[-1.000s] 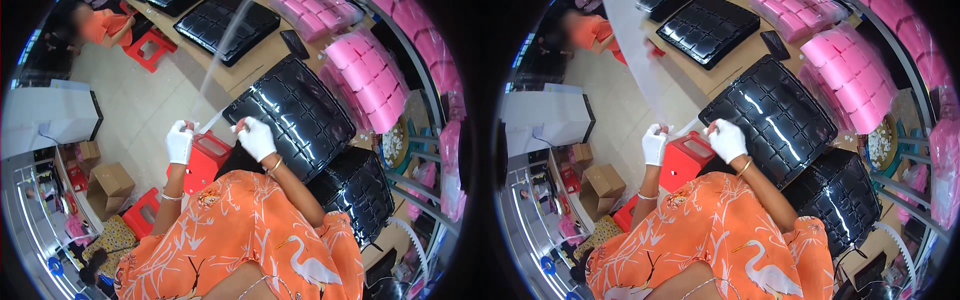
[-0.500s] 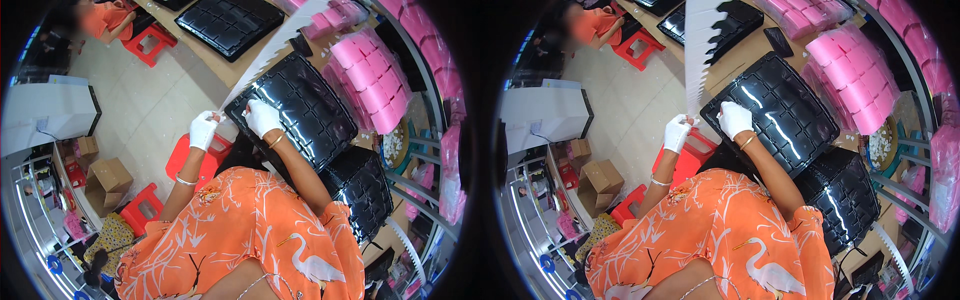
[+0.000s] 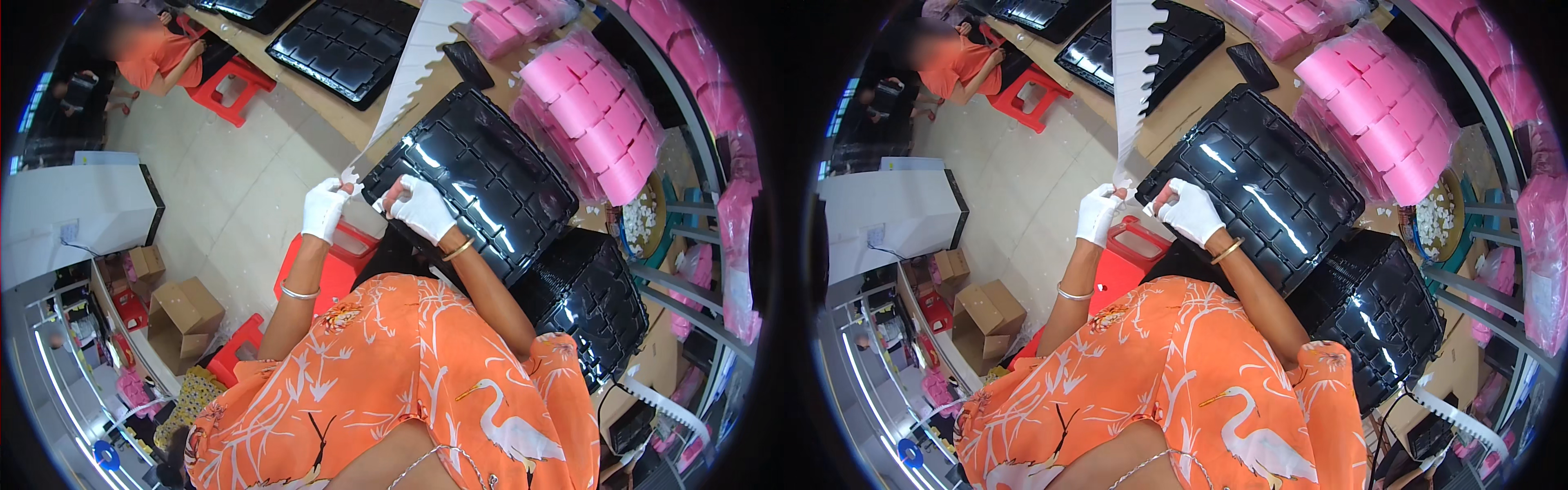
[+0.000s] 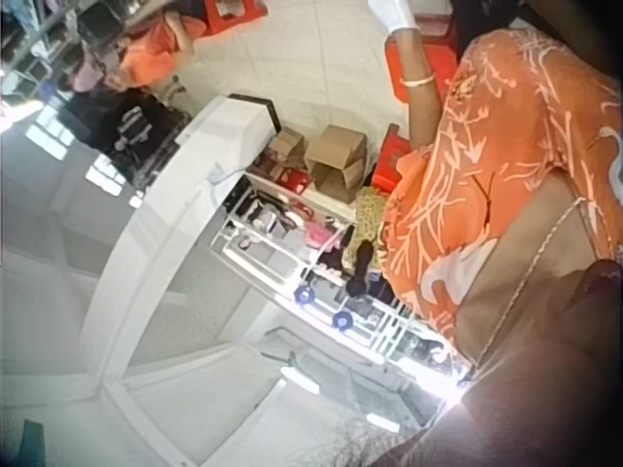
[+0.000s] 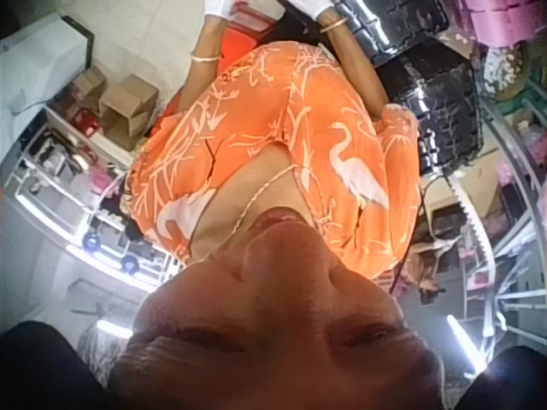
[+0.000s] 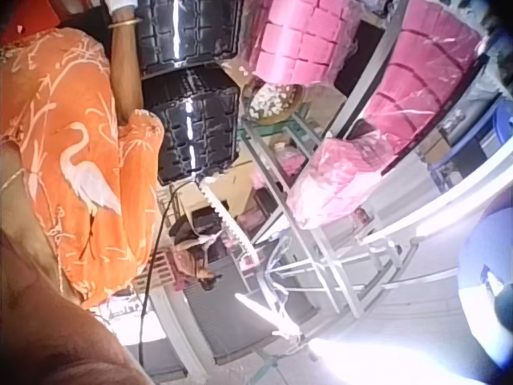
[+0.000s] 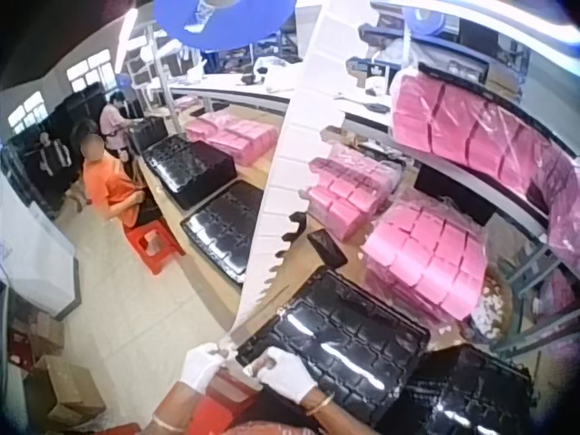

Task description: The person assembles components on black trays by placing foam pieces and applying adhesive strips by hand.

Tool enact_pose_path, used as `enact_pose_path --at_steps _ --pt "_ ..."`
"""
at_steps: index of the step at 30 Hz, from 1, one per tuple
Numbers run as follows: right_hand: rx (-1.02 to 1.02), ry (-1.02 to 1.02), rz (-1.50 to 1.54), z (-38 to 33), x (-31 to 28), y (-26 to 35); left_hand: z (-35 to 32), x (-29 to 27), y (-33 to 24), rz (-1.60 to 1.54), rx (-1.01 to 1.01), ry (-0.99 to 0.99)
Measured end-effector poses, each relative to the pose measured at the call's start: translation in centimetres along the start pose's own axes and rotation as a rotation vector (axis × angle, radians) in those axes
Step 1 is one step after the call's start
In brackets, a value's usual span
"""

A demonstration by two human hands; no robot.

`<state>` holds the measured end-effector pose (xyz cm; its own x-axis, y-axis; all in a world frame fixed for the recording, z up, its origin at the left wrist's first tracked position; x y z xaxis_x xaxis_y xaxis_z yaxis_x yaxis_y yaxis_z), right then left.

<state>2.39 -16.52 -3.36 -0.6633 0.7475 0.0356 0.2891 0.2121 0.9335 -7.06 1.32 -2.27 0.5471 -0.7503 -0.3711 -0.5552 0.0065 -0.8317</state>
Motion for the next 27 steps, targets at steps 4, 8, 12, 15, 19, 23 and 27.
enact_pose_path --at_steps 4,8,12,15,19,23,27 --pt "0.069 0.004 0.175 -1.0 0.6 1.8 -0.7 -0.1 -0.8 -0.026 -0.022 0.06" --pt "0.03 -0.018 0.263 -1.3 0.9 2.0 -2.2 0.7 -2.3 -0.139 -0.019 0.157" --pt "-0.075 -0.098 0.132 -1.3 0.5 2.5 -3.8 1.3 -3.6 -0.133 -0.012 0.187" --pt "-0.091 -0.159 -0.021 -1.0 0.4 2.0 -4.2 1.8 -3.4 -0.163 0.053 0.172" --pt "-0.118 -0.218 -0.266 -2.7 0.2 4.4 -4.8 2.0 -3.4 -0.017 0.019 0.153" --pt "-0.198 -0.27 -0.257 -3.9 0.5 5.1 -4.6 0.9 -2.4 0.118 -0.034 0.029" --pt "-0.095 -0.264 -0.379 -2.3 -1.0 3.5 -3.2 -2.0 -1.3 0.272 0.169 -0.186"
Point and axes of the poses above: each hand's wrist, its own z-axis towards the middle knuckle, its own x-axis out of the palm, y = z × x, the point moved 9 cm from there along z, towards the middle knuckle, and after that the axes turned 5 degrees about -y, right-handed, at the moved point
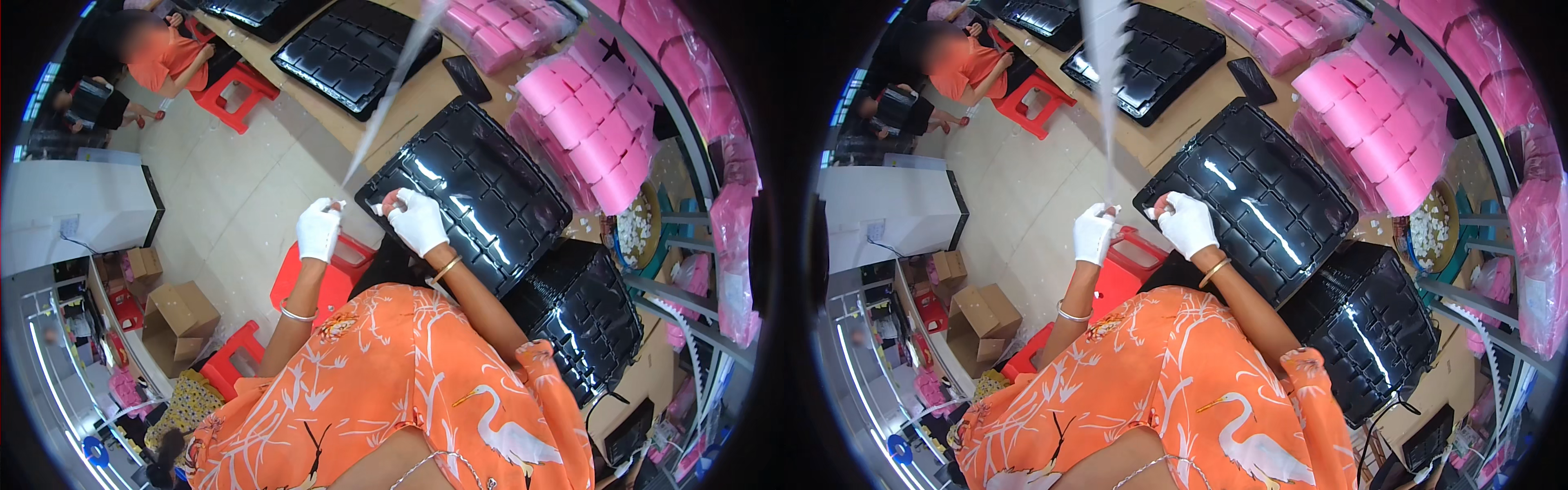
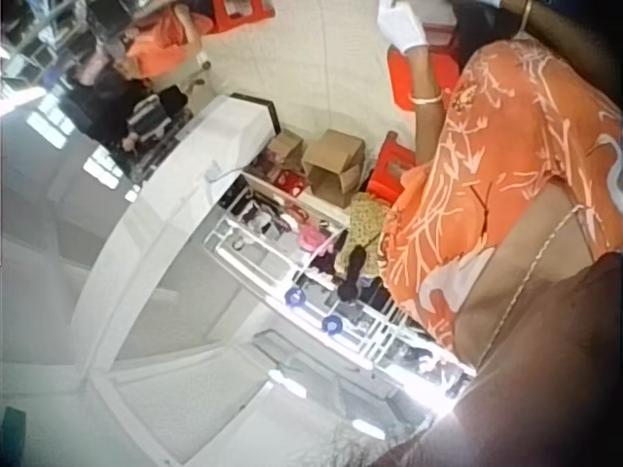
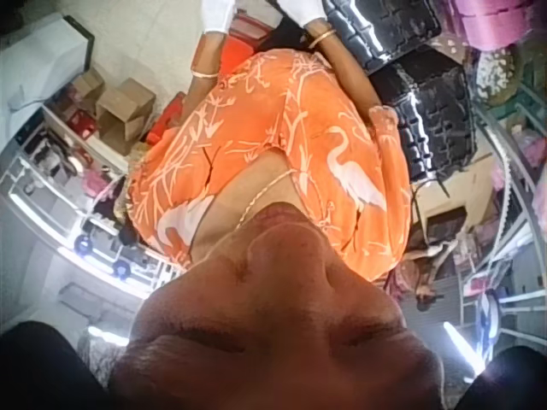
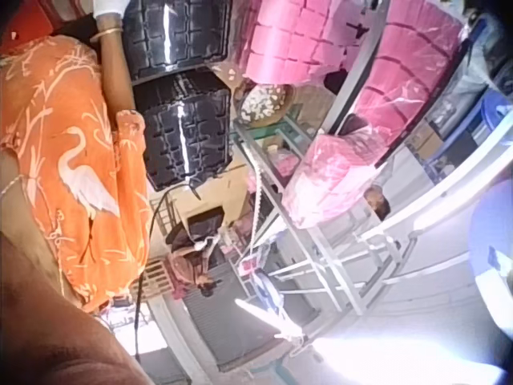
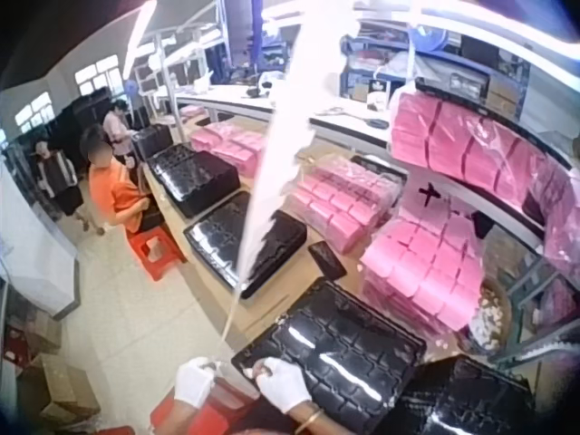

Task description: The person assembles components on black trays by placing foam pieces and applying adhesive strips by hand.

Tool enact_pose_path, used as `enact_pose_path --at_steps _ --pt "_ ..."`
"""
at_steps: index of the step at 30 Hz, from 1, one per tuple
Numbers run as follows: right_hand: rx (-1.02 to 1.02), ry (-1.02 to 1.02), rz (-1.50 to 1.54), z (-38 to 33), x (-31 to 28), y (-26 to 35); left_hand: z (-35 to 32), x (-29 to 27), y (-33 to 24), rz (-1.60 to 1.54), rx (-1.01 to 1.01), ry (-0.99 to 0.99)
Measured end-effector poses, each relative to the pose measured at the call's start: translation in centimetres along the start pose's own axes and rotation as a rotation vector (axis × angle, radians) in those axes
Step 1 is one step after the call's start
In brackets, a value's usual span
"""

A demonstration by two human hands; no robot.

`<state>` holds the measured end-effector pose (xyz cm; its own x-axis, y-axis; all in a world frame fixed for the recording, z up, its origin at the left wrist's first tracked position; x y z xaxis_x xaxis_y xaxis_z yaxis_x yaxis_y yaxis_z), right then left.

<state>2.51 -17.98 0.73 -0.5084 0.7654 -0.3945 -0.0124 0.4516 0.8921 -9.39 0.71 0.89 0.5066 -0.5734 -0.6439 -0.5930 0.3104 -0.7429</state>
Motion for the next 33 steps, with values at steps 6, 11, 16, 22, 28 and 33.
enact_pose_path --at_steps 6,11,16,22,28,33 --pt "-0.076 0.126 -0.383 2.6 1.6 -0.9 2.5 0.7 5.0 0.123 -0.021 0.05" --pt "-0.169 0.133 -0.558 3.9 3.0 -1.1 2.2 3.7 3.9 -0.019 -0.058 0.165" --pt "-0.209 0.114 -0.586 3.6 3.0 -0.7 2.3 5.3 2.9 -0.03 0.024 0.221" --pt "-0.19 0.14 -0.643 3.7 3.5 -0.2 2.6 5.7 3.1 -0.029 0.037 0.195" --pt "-0.128 0.099 -0.633 4.3 3.0 -1.1 1.9 5.0 1.5 -0.022 0.058 0.166" --pt "-0.212 0.124 -0.723 3.9 4.5 -1.3 1.8 5.4 1.7 -0.002 0.104 0.159"
Point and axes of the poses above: each hand's wrist, its own z-axis towards the middle knuckle, its own x-axis out of the palm, y = z × x, the point moved 9 cm from there along z, towards the middle knuckle, and after that the axes turned 5 degrees about -y, right-handed, at the moved point
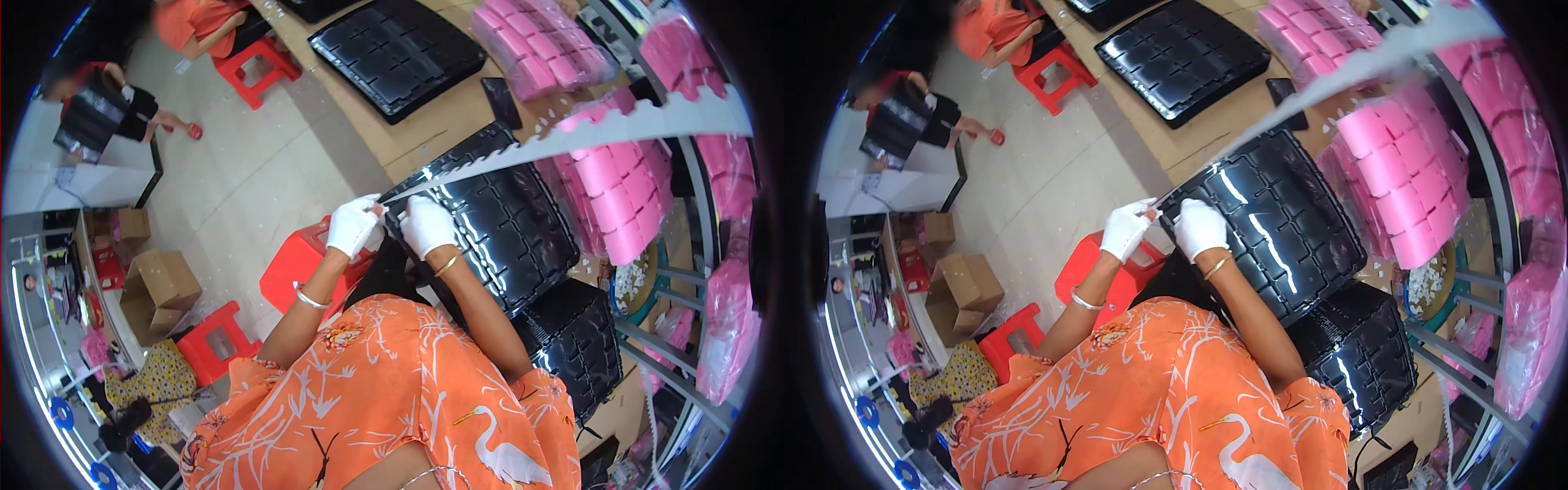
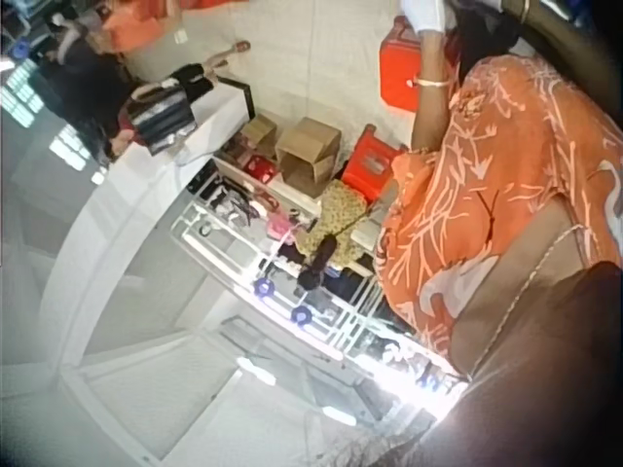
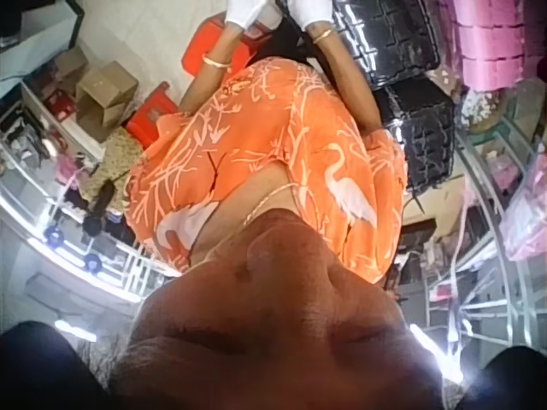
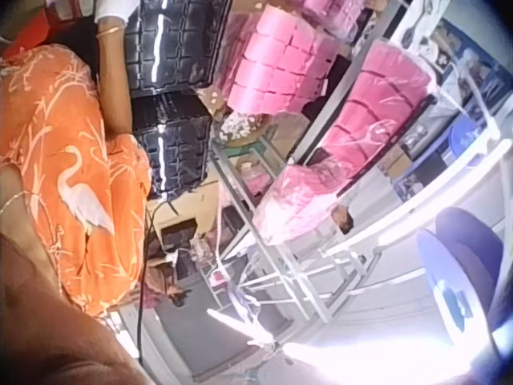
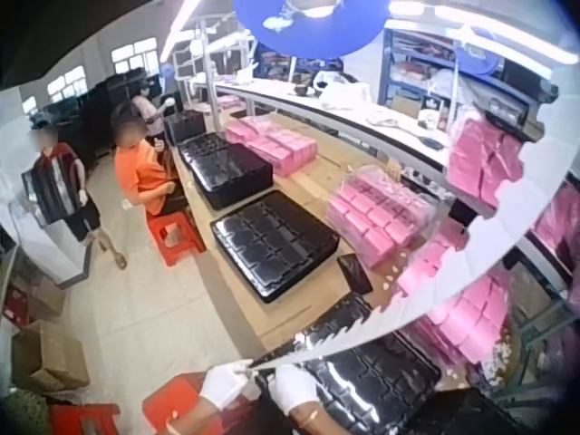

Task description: The person assembles components on black trays by placing foam pieces and applying adhesive strips by hand.

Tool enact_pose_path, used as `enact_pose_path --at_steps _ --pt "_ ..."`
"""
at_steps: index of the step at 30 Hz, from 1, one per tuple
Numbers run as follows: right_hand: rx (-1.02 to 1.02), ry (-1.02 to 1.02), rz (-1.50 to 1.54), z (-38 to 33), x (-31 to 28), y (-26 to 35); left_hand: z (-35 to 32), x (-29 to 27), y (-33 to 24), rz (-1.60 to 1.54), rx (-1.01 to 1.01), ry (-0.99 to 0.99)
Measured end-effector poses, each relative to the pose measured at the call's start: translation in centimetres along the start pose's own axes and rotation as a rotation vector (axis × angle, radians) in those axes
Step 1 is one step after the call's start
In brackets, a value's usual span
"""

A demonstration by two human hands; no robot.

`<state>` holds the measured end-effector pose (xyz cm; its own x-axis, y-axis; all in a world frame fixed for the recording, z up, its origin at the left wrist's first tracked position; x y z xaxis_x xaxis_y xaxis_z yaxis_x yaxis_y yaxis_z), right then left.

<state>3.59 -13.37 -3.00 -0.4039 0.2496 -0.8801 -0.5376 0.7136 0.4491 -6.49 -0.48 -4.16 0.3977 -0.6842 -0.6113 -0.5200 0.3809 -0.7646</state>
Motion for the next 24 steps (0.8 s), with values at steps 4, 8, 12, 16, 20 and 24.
enact_pose_path --at_steps 4,8,12,16,20,24 --pt "-0.024 -0.017 0.009 0.2 0.0 0.3 -0.2 -0.6 0.5 -0.009 -0.002 -0.028" --pt "-0.115 -0.07 -0.021 -0.6 -0.6 1.3 -0.2 -0.6 -0.5 0.017 -0.036 0.011" --pt "-0.092 -0.069 -0.02 -0.4 -0.2 1.2 0.3 -0.4 -0.7 0.019 -0.029 0.049" --pt "0.023 0.0 0.147 -0.8 -0.7 -0.3 0.6 0.0 -0.8 -0.006 -0.123 0.076" --pt "0.119 -0.064 0.452 -2.9 -5.3 -2.3 1.4 -1.4 1.4 -0.068 0.045 -0.077" --pt "0.24 -0.304 0.745 -7.3 -12.3 -8.3 0.6 -3.8 -3.8 0.036 -0.007 -0.04"
Point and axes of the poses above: each hand's wrist, its own z-axis towards the middle knuckle, its own x-axis out of the palm, y = z × x, the point moved 9 cm from there along z, towards the middle knuckle, and after that the axes turned 5 degrees about -y, right-handed, at the moved point
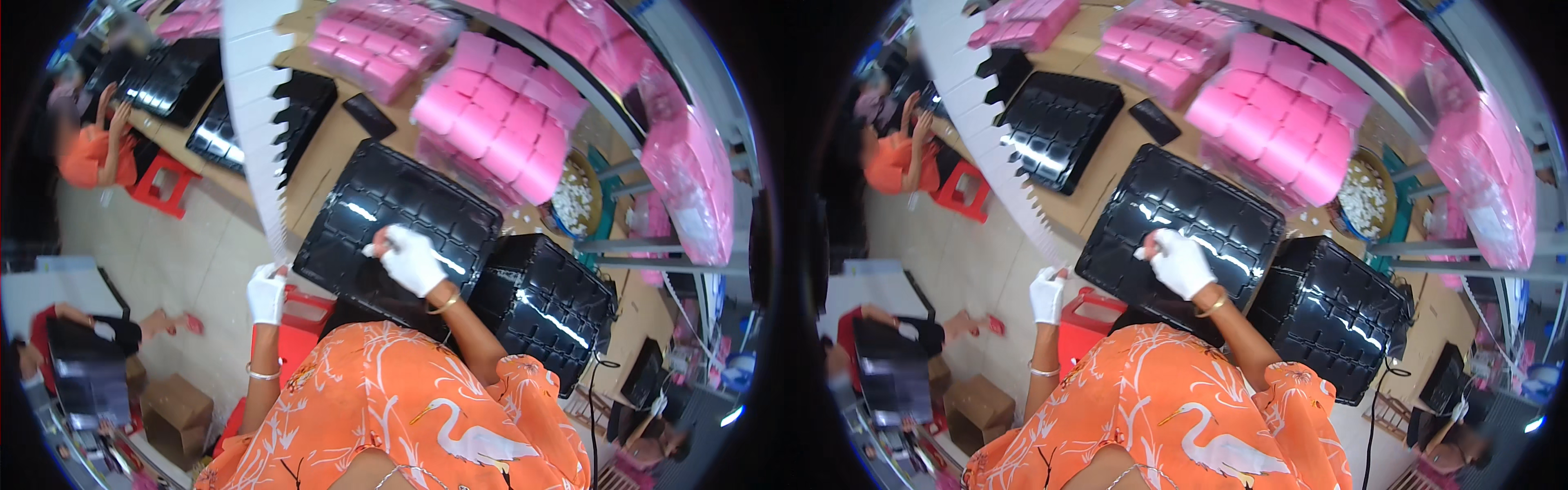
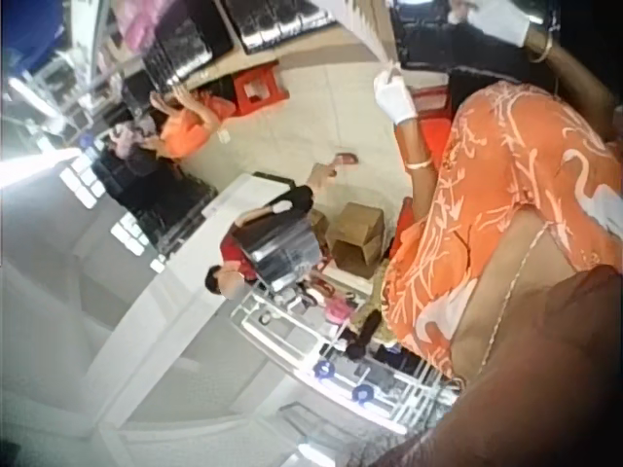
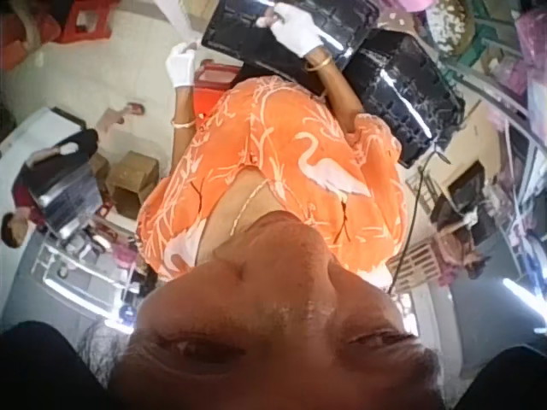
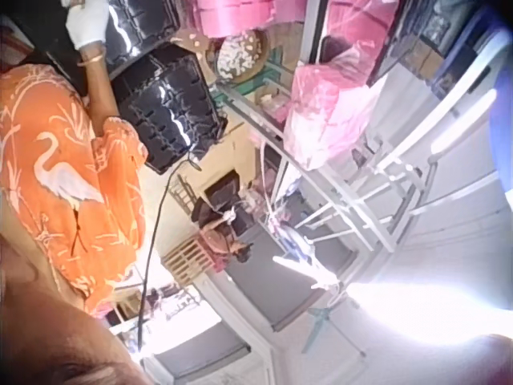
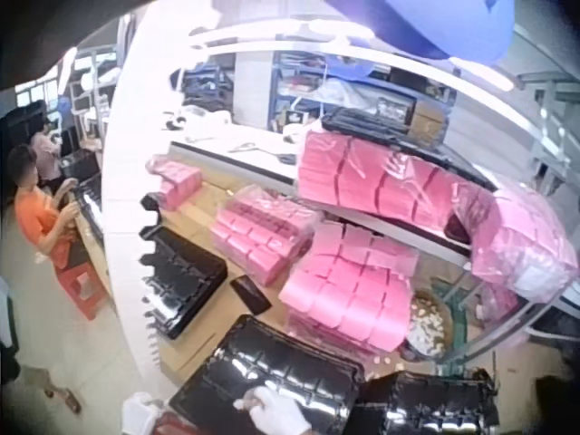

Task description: The person assembles components on black trays by placing foam pieces and applying adhesive strips by hand.

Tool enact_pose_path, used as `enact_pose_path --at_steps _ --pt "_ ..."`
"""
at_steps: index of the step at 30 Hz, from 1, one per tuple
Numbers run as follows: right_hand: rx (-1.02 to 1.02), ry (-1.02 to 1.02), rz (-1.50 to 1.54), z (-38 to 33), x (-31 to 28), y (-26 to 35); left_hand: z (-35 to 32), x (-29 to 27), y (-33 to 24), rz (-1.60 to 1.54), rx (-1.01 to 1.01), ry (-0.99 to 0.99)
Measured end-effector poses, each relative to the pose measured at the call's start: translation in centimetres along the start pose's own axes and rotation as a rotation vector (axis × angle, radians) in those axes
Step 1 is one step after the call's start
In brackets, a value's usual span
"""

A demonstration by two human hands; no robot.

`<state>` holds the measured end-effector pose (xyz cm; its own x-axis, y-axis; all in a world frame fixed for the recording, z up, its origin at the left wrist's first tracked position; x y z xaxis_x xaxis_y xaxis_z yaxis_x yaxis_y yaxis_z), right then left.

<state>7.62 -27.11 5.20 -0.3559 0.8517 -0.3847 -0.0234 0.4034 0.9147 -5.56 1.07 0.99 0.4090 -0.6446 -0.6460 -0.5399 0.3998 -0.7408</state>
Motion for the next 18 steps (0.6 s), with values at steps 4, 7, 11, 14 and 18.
enact_pose_path --at_steps 4,7,11,14,18 --pt "0.107 -0.453 -0.12 -1.0 -16.7 -3.3 2.0 0.8 -0.2 -0.09 0.15 0.027" --pt "-0.053 -0.875 -0.547 -3.1 -29.7 -5.0 3.5 1.3 -0.8 -0.058 0.11 0.096" --pt "0.19 -1.067 -0.841 -3.3 -42.7 -14.3 4.4 1.6 -2.2 -0.02 0.08 0.141" --pt "0.303 -1.019 -0.949 -2.8 -49.0 -22.1 4.9 2.1 -3.0 -0.091 0.047 0.162" --pt "0.595 -0.983 -0.954 -1.4 -48.9 -25.7 4.3 0.7 -3.6 -0.045 0.041 0.102"
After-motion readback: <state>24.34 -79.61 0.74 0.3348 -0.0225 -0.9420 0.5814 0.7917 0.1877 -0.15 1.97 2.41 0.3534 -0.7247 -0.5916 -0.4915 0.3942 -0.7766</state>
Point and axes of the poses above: each hand's wrist, its own z-axis towards the middle knuckle, its own x-axis out of the palm, y = z × x, the point moved 9 cm from there along z, towards the middle knuckle, and after that the axes turned 5 degrees about -y, right-handed, at the moved point
